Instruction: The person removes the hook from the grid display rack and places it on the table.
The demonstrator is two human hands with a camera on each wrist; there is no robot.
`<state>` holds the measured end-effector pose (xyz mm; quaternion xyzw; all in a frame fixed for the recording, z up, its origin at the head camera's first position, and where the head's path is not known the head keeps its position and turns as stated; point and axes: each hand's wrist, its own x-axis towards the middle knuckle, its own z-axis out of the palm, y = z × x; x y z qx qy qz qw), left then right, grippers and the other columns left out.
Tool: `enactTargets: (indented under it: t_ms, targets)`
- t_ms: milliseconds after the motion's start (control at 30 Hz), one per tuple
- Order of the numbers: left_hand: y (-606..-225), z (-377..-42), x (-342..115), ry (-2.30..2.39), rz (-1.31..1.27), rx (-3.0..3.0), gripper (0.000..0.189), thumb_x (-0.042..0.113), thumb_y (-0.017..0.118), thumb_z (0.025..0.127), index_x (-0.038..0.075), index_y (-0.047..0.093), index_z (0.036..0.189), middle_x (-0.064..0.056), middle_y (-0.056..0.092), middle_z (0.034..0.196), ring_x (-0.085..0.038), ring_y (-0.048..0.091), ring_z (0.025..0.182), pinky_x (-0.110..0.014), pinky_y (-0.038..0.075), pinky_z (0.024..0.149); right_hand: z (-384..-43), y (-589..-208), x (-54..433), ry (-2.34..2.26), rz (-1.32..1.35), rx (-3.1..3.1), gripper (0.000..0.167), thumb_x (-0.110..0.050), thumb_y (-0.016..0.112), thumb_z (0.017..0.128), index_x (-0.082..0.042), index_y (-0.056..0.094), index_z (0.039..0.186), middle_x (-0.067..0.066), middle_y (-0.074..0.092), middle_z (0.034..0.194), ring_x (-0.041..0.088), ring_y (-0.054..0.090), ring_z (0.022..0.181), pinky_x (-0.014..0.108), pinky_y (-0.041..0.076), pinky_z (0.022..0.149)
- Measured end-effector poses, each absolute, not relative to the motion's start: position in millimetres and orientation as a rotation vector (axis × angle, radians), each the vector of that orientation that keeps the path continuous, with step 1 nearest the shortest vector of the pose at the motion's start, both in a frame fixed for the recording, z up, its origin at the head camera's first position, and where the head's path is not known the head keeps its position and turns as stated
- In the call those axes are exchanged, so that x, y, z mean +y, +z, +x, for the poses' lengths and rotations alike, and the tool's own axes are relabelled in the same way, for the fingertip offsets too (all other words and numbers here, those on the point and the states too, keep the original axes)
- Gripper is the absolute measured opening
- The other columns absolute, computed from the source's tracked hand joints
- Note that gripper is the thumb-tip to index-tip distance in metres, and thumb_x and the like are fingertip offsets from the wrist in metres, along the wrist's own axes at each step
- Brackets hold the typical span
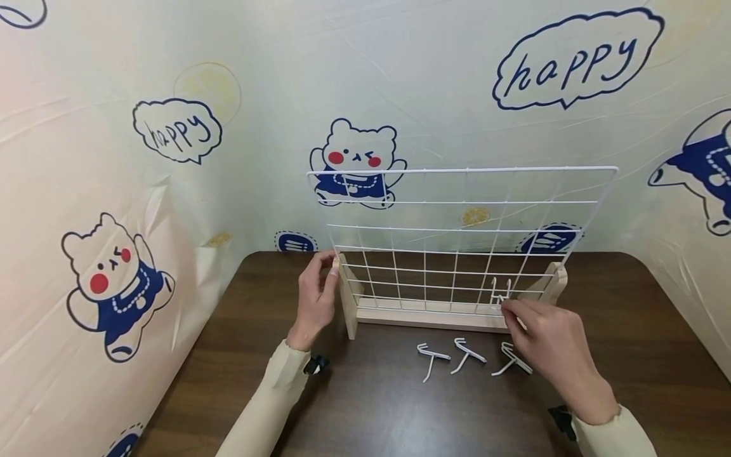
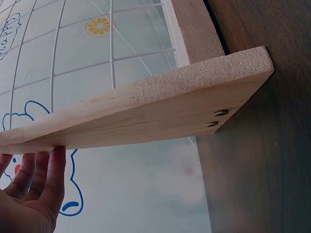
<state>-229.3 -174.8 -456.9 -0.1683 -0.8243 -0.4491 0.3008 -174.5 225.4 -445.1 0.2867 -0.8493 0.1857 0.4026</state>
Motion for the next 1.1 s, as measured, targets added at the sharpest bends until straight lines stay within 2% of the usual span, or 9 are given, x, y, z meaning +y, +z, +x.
enactTargets:
  t_ms: [133, 400, 600, 867, 1100]
  targets:
    - [-456.5, -228.7, -174.8, -1.206, -0.445, -2.19, 0.029, 0.015, 0.051, 0.104, 0.004, 0.062, 0.128, -0.014, 0.069, 0.116, -0.025, 0.066, 0.1, -0.039, 0.063, 0.07, -173.1, -443.7, 224.7, 0.473, 0.724, -2.137, 0.055, -0.043, 0.042, 0.109, -0.009, 0.078, 0.085, 0.005, 0.079, 0.077, 0.02, 0.071, 0.057, 0.035, 0.049, 0.048]
    - [-456.4, -229.1, -175.0, -1.192, -0.452, -2.177, 0.028, 0.015, 0.051, 0.104, 0.004, 0.063, 0.127, -0.013, 0.069, 0.115, -0.024, 0.066, 0.099, -0.034, 0.061, 0.069, -168.7, -441.0, 220.6, 0.436, 0.739, -2.144, 0.051, -0.039, 0.043, 0.108, -0.01, 0.077, 0.084, 0.002, 0.076, 0.073, 0.018, 0.068, 0.056, 0.032, 0.046, 0.046]
    - [-456.6, -228.6, -174.9, -1.208, -0.441, -2.195, 0.028, 0.016, 0.05, 0.105, 0.005, 0.063, 0.128, -0.013, 0.068, 0.116, -0.024, 0.066, 0.1, -0.037, 0.063, 0.071, -165.4, -440.6, 214.9, 0.425, 0.779, -2.121, 0.048, -0.036, 0.043, 0.108, -0.011, 0.076, 0.083, -0.001, 0.073, 0.068, 0.013, 0.064, 0.054, 0.031, 0.046, 0.045]
    - [-457.4, -227.8, -174.7, -1.217, -0.444, -2.183, 0.029, 0.015, 0.052, 0.104, 0.004, 0.063, 0.128, -0.013, 0.068, 0.117, -0.025, 0.067, 0.1, -0.04, 0.063, 0.071, -163.2, -444.0, 205.9, 0.457, 0.814, -2.084, 0.05, -0.037, 0.042, 0.109, -0.012, 0.077, 0.084, 0.002, 0.077, 0.076, 0.02, 0.073, 0.065, 0.041, 0.053, 0.052]
    - [-456.7, -228.5, -174.8, -1.214, -0.442, -2.186, 0.029, 0.016, 0.051, 0.104, 0.005, 0.063, 0.128, -0.013, 0.068, 0.117, -0.024, 0.067, 0.1, -0.037, 0.063, 0.071, -164.8, -448.4, 198.6, 0.492, 0.86, -2.017, 0.047, -0.035, 0.045, 0.109, -0.012, 0.077, 0.084, -0.001, 0.076, 0.076, 0.019, 0.072, 0.065, 0.04, 0.054, 0.057]
